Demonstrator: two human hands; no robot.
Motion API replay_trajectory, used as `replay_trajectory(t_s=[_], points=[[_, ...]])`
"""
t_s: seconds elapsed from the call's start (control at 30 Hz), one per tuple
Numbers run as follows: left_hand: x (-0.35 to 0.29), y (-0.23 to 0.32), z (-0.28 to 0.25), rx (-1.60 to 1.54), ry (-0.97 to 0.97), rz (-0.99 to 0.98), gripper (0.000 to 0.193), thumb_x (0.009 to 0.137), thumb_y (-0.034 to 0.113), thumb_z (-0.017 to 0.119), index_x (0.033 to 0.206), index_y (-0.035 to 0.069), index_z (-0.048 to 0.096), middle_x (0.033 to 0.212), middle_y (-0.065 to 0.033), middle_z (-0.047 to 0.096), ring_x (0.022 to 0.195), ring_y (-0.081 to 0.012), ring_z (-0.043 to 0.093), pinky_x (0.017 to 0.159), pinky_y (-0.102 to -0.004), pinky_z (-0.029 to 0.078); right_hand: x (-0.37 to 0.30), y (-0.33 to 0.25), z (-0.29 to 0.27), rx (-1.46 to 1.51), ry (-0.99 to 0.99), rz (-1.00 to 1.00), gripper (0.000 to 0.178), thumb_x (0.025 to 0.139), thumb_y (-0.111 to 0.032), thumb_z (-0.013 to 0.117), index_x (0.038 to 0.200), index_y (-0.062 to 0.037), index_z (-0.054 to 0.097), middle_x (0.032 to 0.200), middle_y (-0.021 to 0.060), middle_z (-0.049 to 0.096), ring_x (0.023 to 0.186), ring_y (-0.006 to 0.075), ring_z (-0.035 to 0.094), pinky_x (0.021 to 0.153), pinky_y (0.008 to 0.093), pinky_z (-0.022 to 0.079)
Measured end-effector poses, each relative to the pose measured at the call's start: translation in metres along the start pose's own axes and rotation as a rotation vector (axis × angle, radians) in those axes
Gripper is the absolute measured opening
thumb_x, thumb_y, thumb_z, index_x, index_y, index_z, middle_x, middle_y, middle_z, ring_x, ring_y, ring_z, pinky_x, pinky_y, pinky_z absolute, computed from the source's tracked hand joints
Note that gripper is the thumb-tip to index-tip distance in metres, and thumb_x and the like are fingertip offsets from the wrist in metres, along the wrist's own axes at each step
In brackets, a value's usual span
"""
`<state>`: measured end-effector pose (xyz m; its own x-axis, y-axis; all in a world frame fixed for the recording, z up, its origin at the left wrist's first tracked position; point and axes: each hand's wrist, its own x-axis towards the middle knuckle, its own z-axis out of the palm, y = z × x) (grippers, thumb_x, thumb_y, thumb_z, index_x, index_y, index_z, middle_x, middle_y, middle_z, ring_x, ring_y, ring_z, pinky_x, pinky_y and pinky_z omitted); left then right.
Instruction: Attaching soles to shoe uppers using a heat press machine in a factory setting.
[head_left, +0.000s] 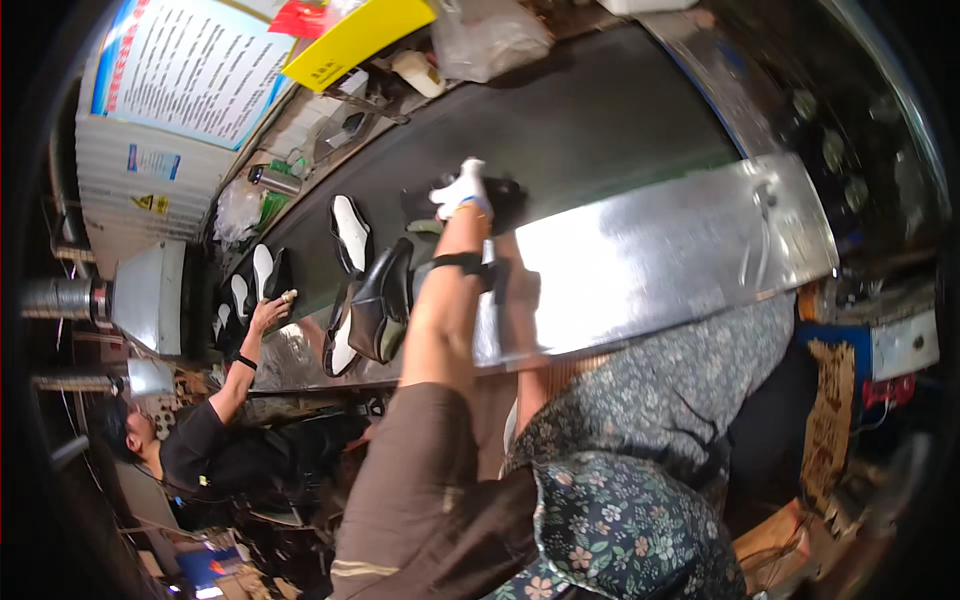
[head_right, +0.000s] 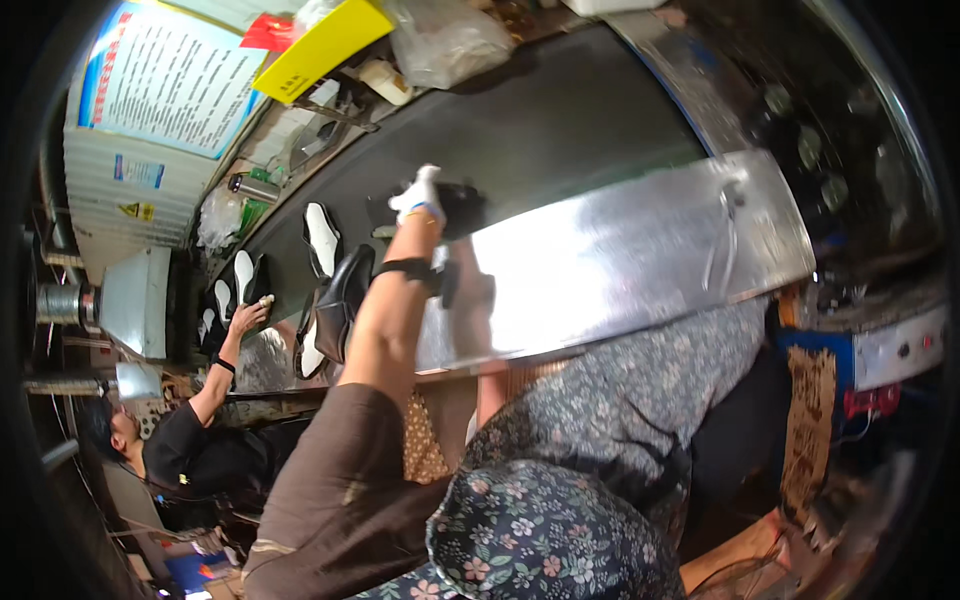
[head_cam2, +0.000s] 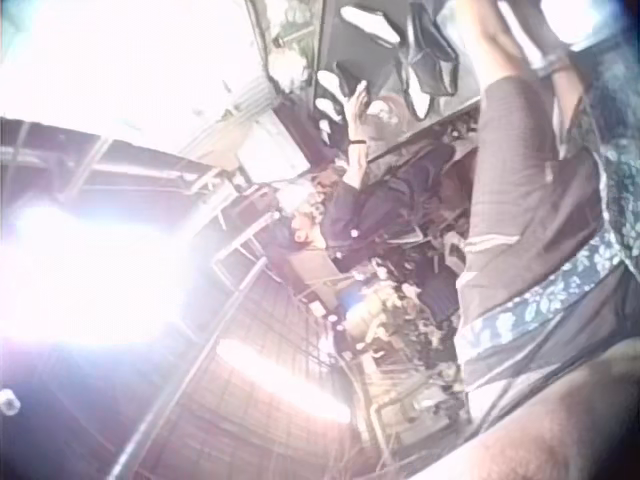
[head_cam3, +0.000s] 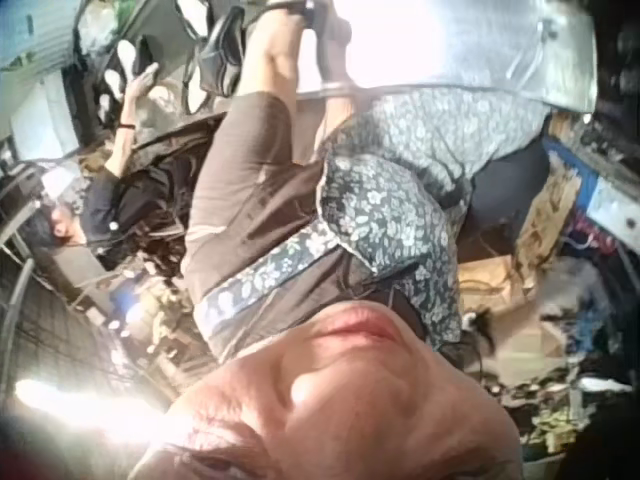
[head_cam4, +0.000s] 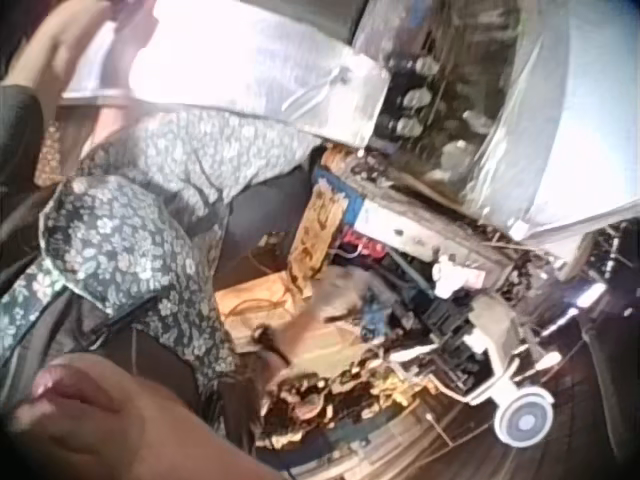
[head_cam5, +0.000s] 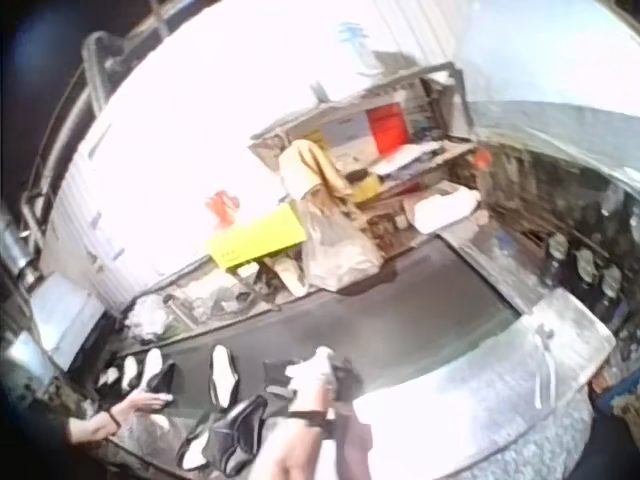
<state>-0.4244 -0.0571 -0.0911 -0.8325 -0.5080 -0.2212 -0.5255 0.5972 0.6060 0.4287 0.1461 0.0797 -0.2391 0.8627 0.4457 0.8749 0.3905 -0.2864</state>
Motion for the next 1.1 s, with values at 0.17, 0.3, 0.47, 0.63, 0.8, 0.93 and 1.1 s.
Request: replay_trajectory(t_s=[0.17, 0.3, 0.47, 0.63, 0.8, 0.93, 1.1], points=[[-0.014, 0.024, 0.048, 0.187, 0.284, 0.058, 0.097, 0.084, 0.036, 0.077, 0.165, 0.014, 0.028, 0.166, -0.0370, 0.023, 0.147, -0.0587, 0.036, 0.115, -0.0647, 0.038, -0.156, -0.104, 0.068, 0.282, -0.486, 0.628, 0.047, 0.105, -0.034, 0.064, 0.138, -0.0002, 0.065, 0.125, 0.0155, 0.073, 0.109, 0.0315, 0.069, 0.094, 0.0466, 0.056], [0.005, -0.008, 0.005, 0.206, -0.013, 0.521, 0.100, 0.083, 0.033, 0.076, 0.167, 0.016, 0.024, 0.167, -0.0370, 0.019, 0.149, -0.0589, 0.033, 0.120, -0.0587, 0.037, -0.166, -0.089, 0.113, 0.438, -0.455, 0.831, 0.045, 0.103, -0.027, 0.069, 0.138, 0.0004, 0.066, 0.124, 0.0142, 0.074, 0.108, 0.0297, 0.070, 0.093, 0.0442, 0.057], [0.011, -0.023, -0.027, -0.139, -0.428, 0.326, 0.094, 0.088, 0.030, 0.068, 0.165, 0.011, 0.017, 0.133, -0.0277, 0.062, 0.123, -0.0398, 0.066, 0.104, -0.0467, 0.051, -0.090, -0.050, 0.178, 0.693, -0.396, 0.662, 0.041, 0.103, -0.019, 0.065, 0.138, 0.0023, 0.063, 0.116, 0.0107, 0.070, 0.097, 0.0235, 0.067, 0.085, 0.0366, 0.055], [-0.062, -0.060, -0.108, -1.179, -1.369, -0.025, 0.071, 0.086, -0.002, 0.074, 0.146, 0.019, 0.044, 0.122, -0.0127, 0.066, 0.109, -0.0215, 0.069, 0.088, -0.0429, 0.061, 0.026, -0.154, 0.216, 0.870, -0.631, 0.214, 0.047, 0.108, -0.014, 0.054, 0.150, 0.0058, 0.049, 0.128, 0.0185, 0.065, 0.112, 0.0260, 0.064, 0.094, 0.0357, 0.053], [-0.197, -0.121, -0.169, -0.729, -1.557, 0.571, 0.093, 0.079, 0.015, 0.080, 0.159, 0.011, 0.034, 0.144, -0.0146, 0.058, 0.129, -0.0273, 0.060, 0.106, -0.0375, 0.051, 0.097, -0.305, 0.183, 1.365, -0.730, 0.151, 0.066, 0.112, -0.032, 0.050, 0.164, 0.0019, 0.028, 0.164, 0.0231, 0.042, 0.134, 0.0310, 0.056, 0.108, 0.0426, 0.049], [-0.259, -0.108, -0.179, -0.195, -1.813, 1.139, 0.111, 0.072, 0.039, 0.084, 0.162, 0.005, 0.029, 0.145, -0.0273, 0.058, 0.125, -0.0409, 0.063, 0.104, -0.0445, 0.051, 0.097, -0.316, 0.134, 0.973, -0.404, -0.143, 0.054, 0.115, -0.033, 0.042, 0.152, 0.0051, 0.051, 0.153, 0.0182, 0.055, 0.136, 0.0261, 0.055, 0.113, 0.0395, 0.046], [-0.343, -0.090, -0.166, 0.140, -1.491, 1.353, 0.068, 0.084, 0.054, 0.074, 0.117, -0.004, 0.063, 0.105, -0.0302, 0.071, 0.096, -0.0481, 0.071, 0.085, -0.0527, 0.058, 0.036, -0.284, 0.130, 0.440, -0.605, -0.105, 0.043, 0.111, -0.021, 0.042, 0.136, 0.0059, 0.065, 0.131, 0.0148, 0.071, 0.118, 0.0226, 0.066, 0.105, 0.0358, 0.050]])
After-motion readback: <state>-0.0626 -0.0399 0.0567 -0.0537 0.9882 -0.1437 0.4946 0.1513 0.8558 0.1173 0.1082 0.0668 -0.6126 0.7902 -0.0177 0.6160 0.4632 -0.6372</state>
